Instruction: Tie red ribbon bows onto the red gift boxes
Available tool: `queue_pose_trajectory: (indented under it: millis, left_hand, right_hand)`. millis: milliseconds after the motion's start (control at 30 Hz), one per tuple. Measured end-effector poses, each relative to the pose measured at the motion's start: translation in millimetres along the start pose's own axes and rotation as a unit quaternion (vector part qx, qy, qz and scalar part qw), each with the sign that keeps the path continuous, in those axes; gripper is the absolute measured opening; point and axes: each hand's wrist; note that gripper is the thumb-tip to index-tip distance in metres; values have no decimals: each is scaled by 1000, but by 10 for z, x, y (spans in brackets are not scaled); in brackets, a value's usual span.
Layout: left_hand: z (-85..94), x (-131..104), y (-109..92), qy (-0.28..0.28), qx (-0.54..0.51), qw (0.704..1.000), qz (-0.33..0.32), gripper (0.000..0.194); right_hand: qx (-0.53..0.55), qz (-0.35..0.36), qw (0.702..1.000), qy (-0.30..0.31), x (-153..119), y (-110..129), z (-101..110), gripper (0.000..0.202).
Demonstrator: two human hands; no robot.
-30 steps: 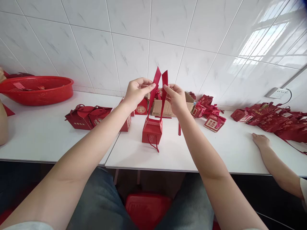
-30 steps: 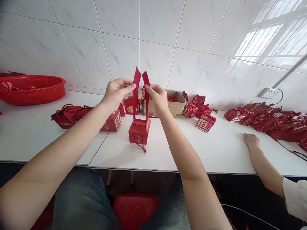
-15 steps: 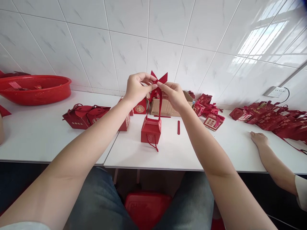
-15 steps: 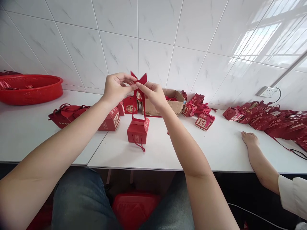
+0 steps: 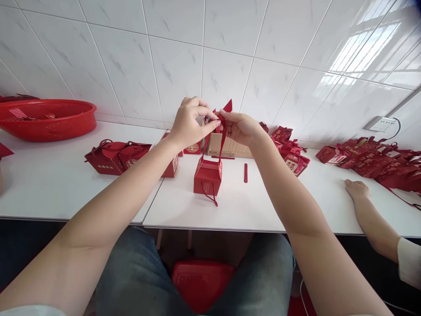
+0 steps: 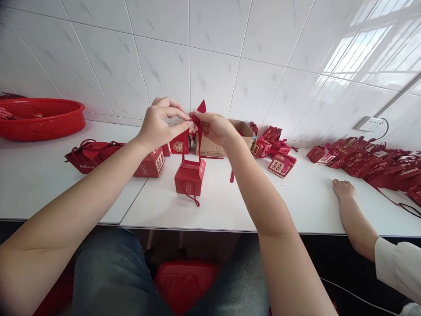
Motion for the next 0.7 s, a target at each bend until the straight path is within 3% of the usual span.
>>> queue_pose_trajectory:
  millis: [100, 200, 267, 333, 400, 467, 567, 700]
  left_hand:
    - [3, -43, 27, 14, 20, 1000, -13, 3]
    - [2, -39, 44, -7, -35, 997, 65, 7]
    - [-6, -2, 50, -34, -99, 981, 163, 7]
    - [-26, 48, 62, -24, -158, 954, 253, 10]
    - [-58, 94, 85, 30, -203, 926, 318, 22]
    - [-100, 125, 113, 88, -246, 897, 356, 34]
    - [-169, 155, 144, 126, -313, 868, 365, 39]
    - [-237, 197, 161, 111, -357, 857, 354, 30]
  right_hand:
    - [-62, 35, 997, -3, -19, 26, 40, 5]
    - [-217, 120, 968, -31, -67, 94, 40, 4]
    - [-349, 173, 918, -69, -91, 141, 26, 10]
    - [-459, 218, 856, -98, -98, 164, 9, 17]
    - [-519, 263, 807, -103, -89, 155, -4, 24]
    - [-537, 300, 782, -99, -77, 121, -15, 28]
    - [-514, 312, 794, -94, -77, 64, -29, 31]
    - [-466, 307, 825, -91, -108, 22, -15, 32]
Point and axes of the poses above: each hand's wrist, its own x-axis towards the middle knuckle, its own z-axis out of the back of the hand, y = z × x, and after that the axes turned 4 degrees about -x, right-handed
